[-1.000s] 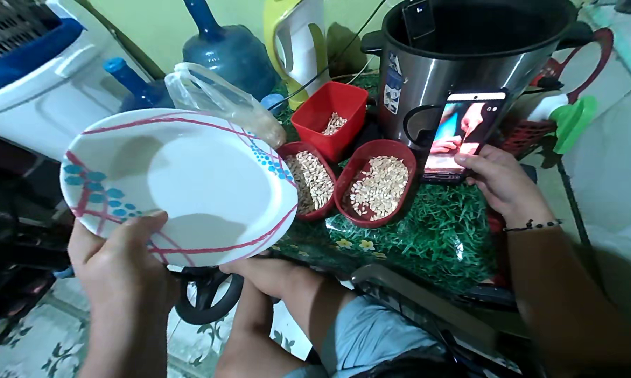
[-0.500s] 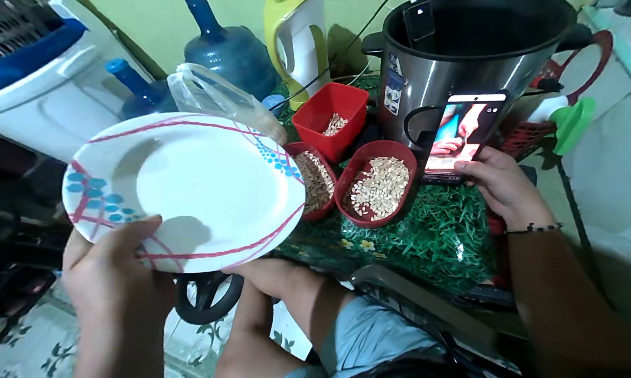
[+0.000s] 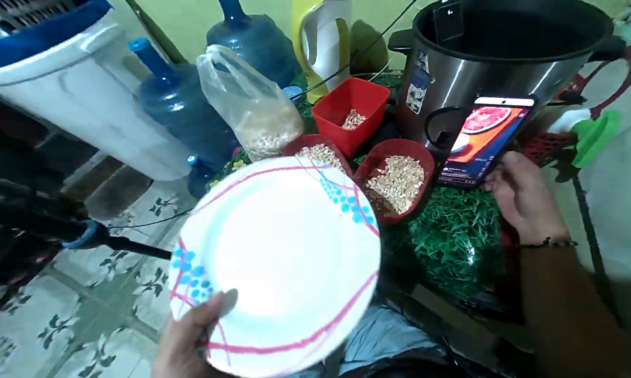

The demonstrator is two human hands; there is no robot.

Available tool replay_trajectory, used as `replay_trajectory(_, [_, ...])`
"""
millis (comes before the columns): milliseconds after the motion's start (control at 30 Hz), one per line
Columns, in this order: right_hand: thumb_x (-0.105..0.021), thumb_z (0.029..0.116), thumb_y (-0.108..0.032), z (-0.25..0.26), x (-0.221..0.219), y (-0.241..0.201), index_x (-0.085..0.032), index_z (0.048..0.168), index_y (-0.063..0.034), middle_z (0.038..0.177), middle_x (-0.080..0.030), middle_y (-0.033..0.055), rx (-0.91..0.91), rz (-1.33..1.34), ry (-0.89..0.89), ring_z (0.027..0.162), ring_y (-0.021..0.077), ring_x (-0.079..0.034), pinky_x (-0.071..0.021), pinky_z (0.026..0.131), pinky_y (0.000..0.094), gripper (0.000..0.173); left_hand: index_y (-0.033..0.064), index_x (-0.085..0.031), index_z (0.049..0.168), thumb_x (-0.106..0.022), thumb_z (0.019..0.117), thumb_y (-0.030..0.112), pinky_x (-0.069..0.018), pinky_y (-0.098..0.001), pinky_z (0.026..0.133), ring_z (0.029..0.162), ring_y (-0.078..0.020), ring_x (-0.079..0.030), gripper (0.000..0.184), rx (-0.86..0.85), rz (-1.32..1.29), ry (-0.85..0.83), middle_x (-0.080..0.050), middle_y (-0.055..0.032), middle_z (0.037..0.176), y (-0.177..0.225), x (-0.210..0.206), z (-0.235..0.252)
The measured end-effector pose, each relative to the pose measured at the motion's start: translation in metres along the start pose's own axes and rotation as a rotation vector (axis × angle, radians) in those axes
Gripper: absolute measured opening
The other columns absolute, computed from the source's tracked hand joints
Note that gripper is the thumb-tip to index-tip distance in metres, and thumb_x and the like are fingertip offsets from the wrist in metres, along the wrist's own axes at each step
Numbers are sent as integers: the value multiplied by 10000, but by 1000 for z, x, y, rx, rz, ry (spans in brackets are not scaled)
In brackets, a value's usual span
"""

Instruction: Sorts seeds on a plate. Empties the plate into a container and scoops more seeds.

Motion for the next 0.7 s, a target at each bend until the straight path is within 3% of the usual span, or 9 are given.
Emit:
replay_trajectory(67, [-397,1077,-464,0,8,5,-612,1140,-232,984,-618,-115,1,101,63,819,23,-598,-516,742,232,322,94,-571,1083,-428,930,5,-629,-256,654,713,-54,-726,227,77,-27,-25,-743,30,793,-17,9,-17])
replay_trajectory(167, [-259,1110,-432,-10,15,1,-618,1129,-222,892,-625,-117,31,226,232,765,35,-602,-518,734,254,416,88,-579,1112,-500,881,11,-639,-293,669,736,-93,-742,256,176,-102,-69,-761,-12,836,-41,16,-38])
replay_trajectory(233, [-309,1104,-386,-18,19,-8,-611,1165,-230,912,-623,-119,74,259,364,822,47,-615,-527,778,277,345,77,-582,1138,-571,830,5,-643,-313,688,764,-113,-746,316,200,-134,-89,-763,-30,868,-55,19,-49])
replay_trajectory(300, [-378,1072,-330,-25,24,-19,-573,1308,-211,1117,-619,-97,156,201,419,1017,74,-605,-505,871,308,329,88,-603,1140,-590,823,-14,-642,-311,713,790,-111,-751,333,208,-169,-116,-772,-32,889,-64,18,-59])
replay_trajectory(367, [-361,1050,-311,-27,26,-32,-520,1384,-203,1223,-594,-73,251,134,384,1111,99,-576,-488,915,339,385,94,-607,1132,-552,847,-36,-644,-309,721,793,-110,-755,318,206,-195,-143,-779,-30,894,-67,12,-70])
replay_trajectory(500, [-83,1076,-334,-30,22,-52,-560,1307,-228,890,-640,-98,291,258,335,727,68,-614,-533,657,274,540,123,-554,1187,-511,892,-50,-640,-300,756,828,-93,-752,344,201,-231,-227,-778,-2,939,-75,5,-83])
replay_trajectory(567, [-32,1078,-340,-35,15,-61,-556,1303,-203,837,-641,-84,304,343,288,682,73,-614,-541,639,270,586,101,-570,1175,-528,893,-53,-641,-310,755,819,-106,-755,324,208,-261,-234,-780,-20,931,-80,4,-88])
replay_trajectory(633, [-70,1082,-318,-41,1,-69,-537,1325,-212,863,-639,-93,311,367,187,746,74,-630,-552,713,286,537,95,-570,1171,-536,896,-52,-642,-308,755,817,-106,-755,314,219,-268,-225,-781,-19,928,-82,2,-94])
replay_trajectory(700, [-218,1081,-275,-49,-19,-76,-493,1343,-241,936,-645,-112,305,296,60,850,74,-646,-553,806,304,382,90,-558,1174,-524,897,-56,-641,-302,755,819,-100,-754,316,228,-276,-216,-779,-15,930,-84,0,-100])
Point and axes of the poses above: each hand's wrist, its own z-axis towards the middle knuckle, its own x-axis out of the back of the hand, y = z × x, the point moved 5 cm from there along z, towards the middle knuckle
